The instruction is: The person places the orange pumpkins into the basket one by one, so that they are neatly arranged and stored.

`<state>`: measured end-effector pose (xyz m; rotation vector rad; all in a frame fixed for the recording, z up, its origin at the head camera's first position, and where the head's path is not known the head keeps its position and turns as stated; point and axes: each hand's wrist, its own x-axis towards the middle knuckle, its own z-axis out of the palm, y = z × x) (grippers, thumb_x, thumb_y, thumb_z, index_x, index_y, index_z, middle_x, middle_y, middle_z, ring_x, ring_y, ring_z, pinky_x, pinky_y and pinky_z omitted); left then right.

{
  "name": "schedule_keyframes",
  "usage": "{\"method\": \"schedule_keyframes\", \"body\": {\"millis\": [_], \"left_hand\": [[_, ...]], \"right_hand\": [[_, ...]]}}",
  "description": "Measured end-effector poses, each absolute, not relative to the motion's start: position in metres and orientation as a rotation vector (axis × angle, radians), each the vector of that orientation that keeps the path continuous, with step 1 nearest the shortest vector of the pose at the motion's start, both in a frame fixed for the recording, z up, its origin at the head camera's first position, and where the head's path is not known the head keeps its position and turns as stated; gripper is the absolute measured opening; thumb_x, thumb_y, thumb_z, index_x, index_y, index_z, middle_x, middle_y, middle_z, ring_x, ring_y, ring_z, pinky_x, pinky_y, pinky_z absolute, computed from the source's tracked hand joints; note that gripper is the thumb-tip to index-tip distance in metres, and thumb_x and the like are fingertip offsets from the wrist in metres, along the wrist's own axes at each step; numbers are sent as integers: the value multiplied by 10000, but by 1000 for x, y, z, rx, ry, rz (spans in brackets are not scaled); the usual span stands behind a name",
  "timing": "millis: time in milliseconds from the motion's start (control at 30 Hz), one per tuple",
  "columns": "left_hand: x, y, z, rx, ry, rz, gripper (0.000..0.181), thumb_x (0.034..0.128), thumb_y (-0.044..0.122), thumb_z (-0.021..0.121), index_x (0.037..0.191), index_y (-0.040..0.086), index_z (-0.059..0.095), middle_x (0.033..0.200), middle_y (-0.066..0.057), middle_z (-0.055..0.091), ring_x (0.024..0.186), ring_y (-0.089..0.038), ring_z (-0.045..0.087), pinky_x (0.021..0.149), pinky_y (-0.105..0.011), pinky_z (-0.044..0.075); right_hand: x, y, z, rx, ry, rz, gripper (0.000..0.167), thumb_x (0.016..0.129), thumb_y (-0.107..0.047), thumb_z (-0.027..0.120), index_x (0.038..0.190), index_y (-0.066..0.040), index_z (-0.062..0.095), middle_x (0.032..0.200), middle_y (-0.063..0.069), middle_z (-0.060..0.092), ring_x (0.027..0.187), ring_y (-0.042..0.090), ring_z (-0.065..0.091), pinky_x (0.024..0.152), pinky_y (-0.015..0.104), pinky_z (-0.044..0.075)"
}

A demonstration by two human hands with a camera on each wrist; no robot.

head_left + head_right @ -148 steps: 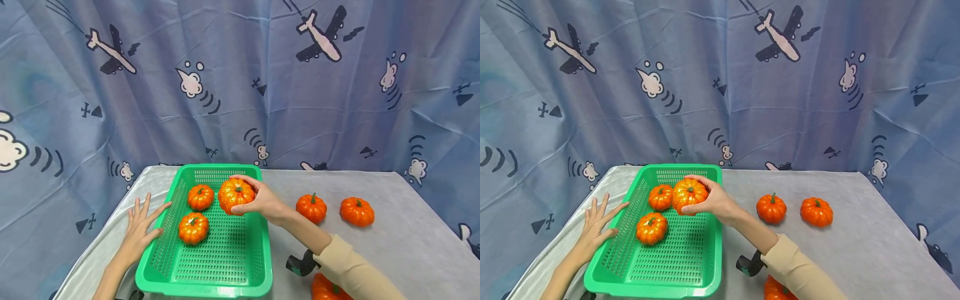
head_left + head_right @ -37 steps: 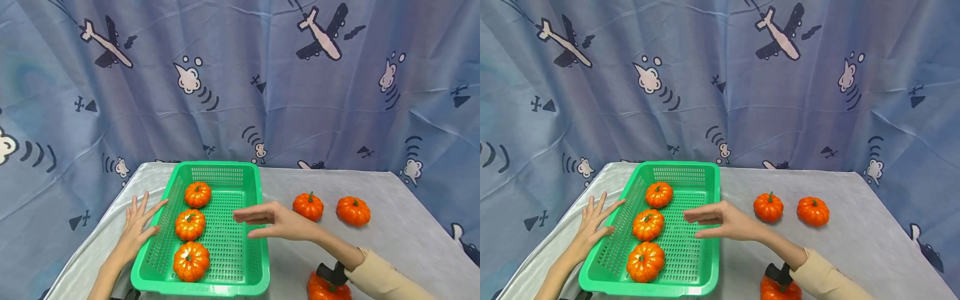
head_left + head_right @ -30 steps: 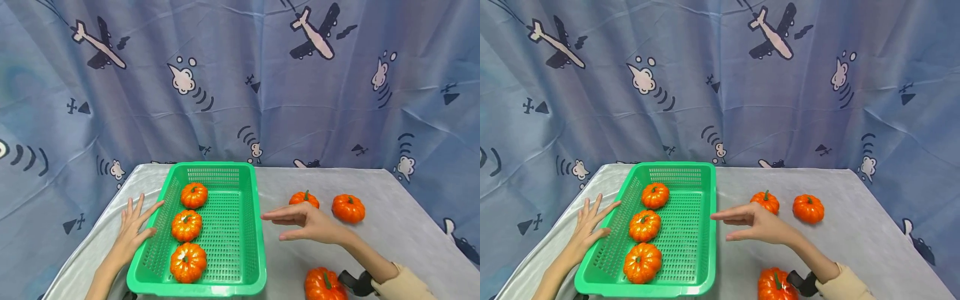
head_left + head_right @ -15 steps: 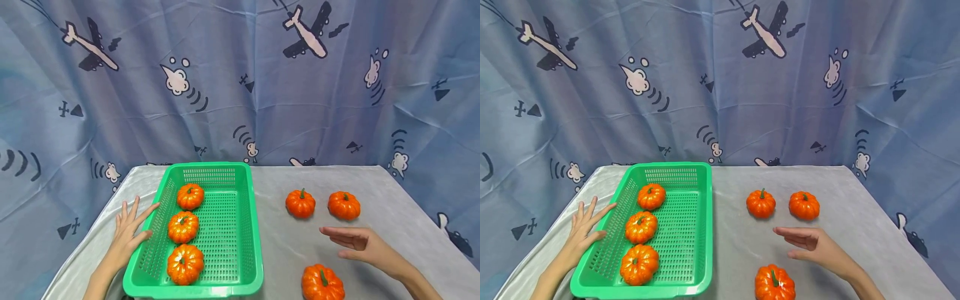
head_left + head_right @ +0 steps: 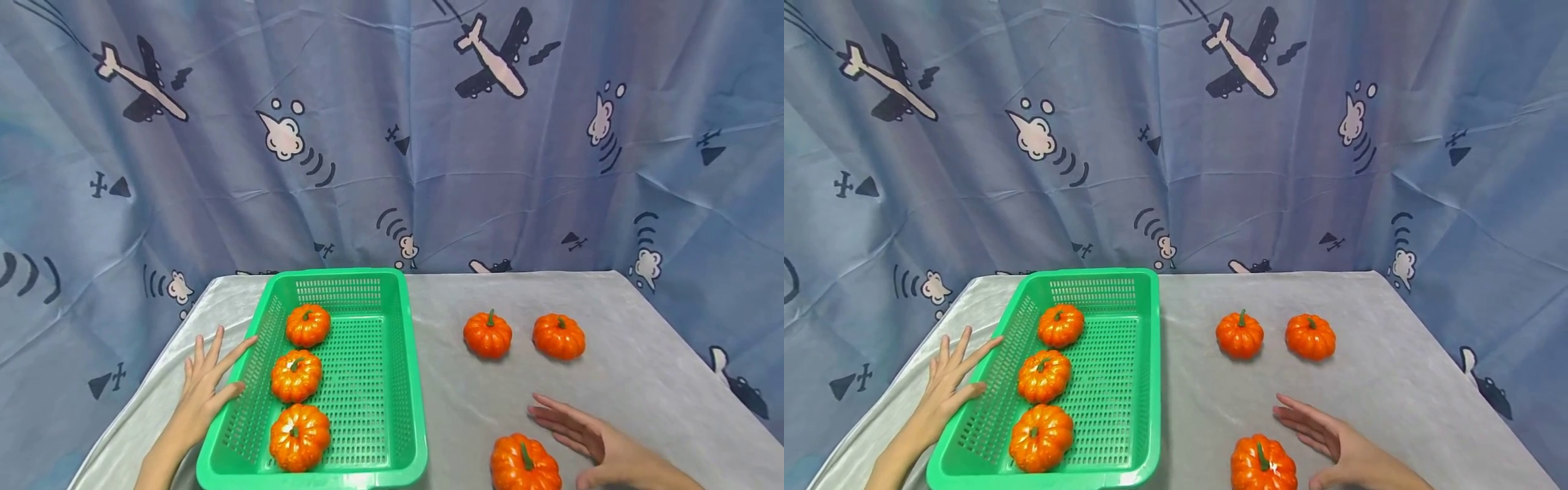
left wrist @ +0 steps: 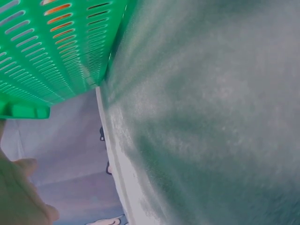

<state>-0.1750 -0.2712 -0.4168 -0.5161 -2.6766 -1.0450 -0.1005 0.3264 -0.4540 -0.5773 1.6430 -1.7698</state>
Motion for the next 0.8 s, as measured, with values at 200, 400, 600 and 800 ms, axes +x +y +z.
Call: {"method": "schedule_keyframes", "body": {"millis": [200, 400, 600, 800], "left_hand": [[-173, -274, -417, -508, -2685, -1046, 568, 924, 269, 511, 1479, 243, 397, 1579, -216, -19, 1387, -433, -226, 967, -738, -170], [-173, -274, -417, -507, -2677, -1046, 568, 922, 265, 502, 1479, 244, 397, 1581, -206, -17, 1393, -418, -223, 966, -739, -168], [-175, -273, -418, -519, -2669, -1053, 568, 919, 253, 509, 1477, 242, 402, 1582, -206, -10, 1395, -422, -212, 973, -740, -155], [-176, -272, -419, -518, -2649, -1051, 573, 908, 246, 515, 1471, 238, 412, 1579, -215, 1, 1397, -421, -209, 971, -749, -140]], "right_hand": [[-91, 307, -446, -338, 1938, -1455, 924, 885, -300, 655, 1555, -293, 20, 1588, 13, 200, 1280, -135, 323, 1044, 628, 292], [-93, 289, -449, -372, 2025, -1393, 929, 851, -272, 687, 1556, -262, 83, 1571, -79, 234, 1302, -129, 281, 1061, 319, 354], [-91, 277, -464, -338, 1891, -1536, 885, 869, -241, 678, 1555, -203, 120, 1543, -64, 276, 1285, 16, 400, 987, 256, 413], [-83, 255, -472, -182, 1813, -1690, 787, 857, -138, 681, 1508, -115, 240, 1390, 150, 442, 1164, 290, 493, 922, 406, 478]]}}
